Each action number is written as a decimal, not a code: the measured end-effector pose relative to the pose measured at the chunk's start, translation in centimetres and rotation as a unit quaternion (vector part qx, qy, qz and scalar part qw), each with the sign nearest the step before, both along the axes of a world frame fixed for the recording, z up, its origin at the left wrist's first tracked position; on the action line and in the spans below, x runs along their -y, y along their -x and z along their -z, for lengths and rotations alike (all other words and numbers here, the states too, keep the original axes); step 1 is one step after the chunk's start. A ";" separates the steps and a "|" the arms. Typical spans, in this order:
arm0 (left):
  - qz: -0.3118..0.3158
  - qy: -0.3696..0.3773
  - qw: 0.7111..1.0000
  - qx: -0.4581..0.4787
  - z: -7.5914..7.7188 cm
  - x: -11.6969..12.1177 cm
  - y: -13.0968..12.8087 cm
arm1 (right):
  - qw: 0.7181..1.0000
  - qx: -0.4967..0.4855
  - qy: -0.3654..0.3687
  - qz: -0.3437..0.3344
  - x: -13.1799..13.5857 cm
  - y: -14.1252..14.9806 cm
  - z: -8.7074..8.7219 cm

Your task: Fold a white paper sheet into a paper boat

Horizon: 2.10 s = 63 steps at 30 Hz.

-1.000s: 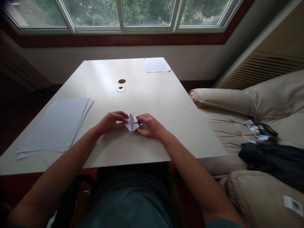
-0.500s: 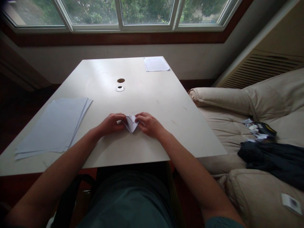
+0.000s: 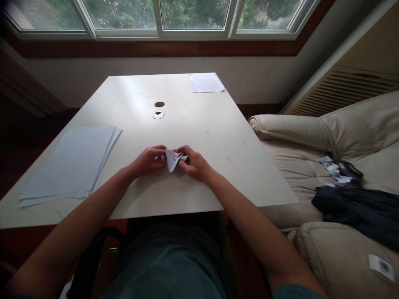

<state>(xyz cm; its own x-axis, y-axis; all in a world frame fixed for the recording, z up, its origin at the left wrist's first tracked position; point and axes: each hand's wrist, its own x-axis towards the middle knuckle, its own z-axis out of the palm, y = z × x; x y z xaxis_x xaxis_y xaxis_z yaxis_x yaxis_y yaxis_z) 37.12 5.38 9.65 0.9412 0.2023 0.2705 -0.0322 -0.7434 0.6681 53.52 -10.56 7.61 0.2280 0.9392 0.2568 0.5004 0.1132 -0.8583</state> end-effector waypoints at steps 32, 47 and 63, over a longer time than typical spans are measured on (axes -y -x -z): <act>0.009 0.008 0.998 0.056 0.0 0.5 -0.1 | 0.998 0.064 -0.018 0.003 -0.6 0.2 0.3; 0.003 -0.026 0.999 0.045 0.2 -0.4 0.3 | 0.970 0.241 0.027 0.033 -0.1 -2.1 0.6; -0.060 -0.004 0.998 0.020 1.0 -1.4 0.0 | 0.953 0.295 0.036 0.057 -0.1 -1.7 0.4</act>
<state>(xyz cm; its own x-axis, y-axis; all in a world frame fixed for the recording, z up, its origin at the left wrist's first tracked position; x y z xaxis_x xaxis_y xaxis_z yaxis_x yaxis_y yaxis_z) 37.09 6.81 8.62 0.8991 0.3100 0.3092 0.0302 -0.7483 0.6626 55.26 -10.46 7.17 0.1662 0.9368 0.3078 0.9037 -0.0198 -0.4278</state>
